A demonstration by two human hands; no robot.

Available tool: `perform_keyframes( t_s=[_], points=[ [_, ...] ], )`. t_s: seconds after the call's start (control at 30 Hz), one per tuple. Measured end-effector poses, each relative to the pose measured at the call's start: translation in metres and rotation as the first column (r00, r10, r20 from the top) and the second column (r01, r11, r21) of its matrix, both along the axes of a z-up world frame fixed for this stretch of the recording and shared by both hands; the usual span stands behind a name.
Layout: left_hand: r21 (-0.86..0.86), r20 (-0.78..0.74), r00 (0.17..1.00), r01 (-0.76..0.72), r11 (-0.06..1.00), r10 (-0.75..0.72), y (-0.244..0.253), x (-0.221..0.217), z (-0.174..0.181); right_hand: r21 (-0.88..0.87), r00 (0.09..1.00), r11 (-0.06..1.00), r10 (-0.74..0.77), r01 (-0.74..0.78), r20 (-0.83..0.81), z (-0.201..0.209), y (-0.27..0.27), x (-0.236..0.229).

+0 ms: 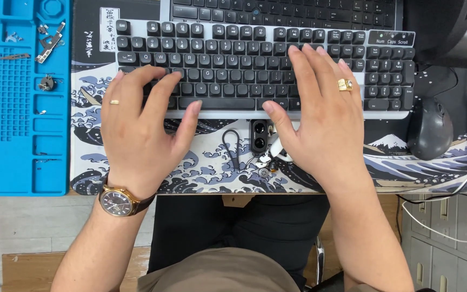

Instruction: The person is using a computer keyboard and mouse while also interacting with a smartphone to process a service request.

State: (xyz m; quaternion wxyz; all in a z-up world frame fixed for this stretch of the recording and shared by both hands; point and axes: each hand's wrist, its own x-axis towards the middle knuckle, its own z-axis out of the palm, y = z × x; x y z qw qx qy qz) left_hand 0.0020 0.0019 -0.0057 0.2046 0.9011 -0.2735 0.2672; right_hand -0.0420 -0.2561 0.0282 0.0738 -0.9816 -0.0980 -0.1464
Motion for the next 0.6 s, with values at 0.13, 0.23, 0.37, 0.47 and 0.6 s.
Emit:
perform_keyframes(
  t_s=[0.13, 0.23, 0.37, 0.47, 0.6],
  points=[
    [-0.108, 0.028, 0.999, 0.041, 0.993, -0.038, 0.004, 0.000, -0.004, 0.026, 0.999, 1.000, -0.002, 0.001, 0.037, 0.001, 0.001, 0.001],
    [-0.115, 0.034, 0.999, 0.045, 0.992, -0.042, 0.005, 0.000, -0.004, 0.021, 1.000, 1.000, 0.008, -0.008, 0.027, 0.000, 0.000, 0.000],
    [-0.049, 0.043, 0.999, -0.004, 0.999, 0.006, 0.005, 0.001, -0.002, 0.050, 0.999, 0.998, 0.024, -0.026, 0.038, 0.001, -0.001, 0.000],
    [-0.037, 0.047, 0.999, 0.002, 0.999, 0.000, 0.006, 0.003, -0.007, 0.058, 0.998, 0.998, 0.025, -0.028, 0.055, 0.000, -0.002, -0.004],
    [-0.053, 0.074, 0.997, 0.000, 0.999, 0.004, 0.000, 0.006, -0.006, 0.084, 0.994, 0.993, 0.079, -0.085, 0.069, 0.002, -0.002, -0.013]
  ],
)
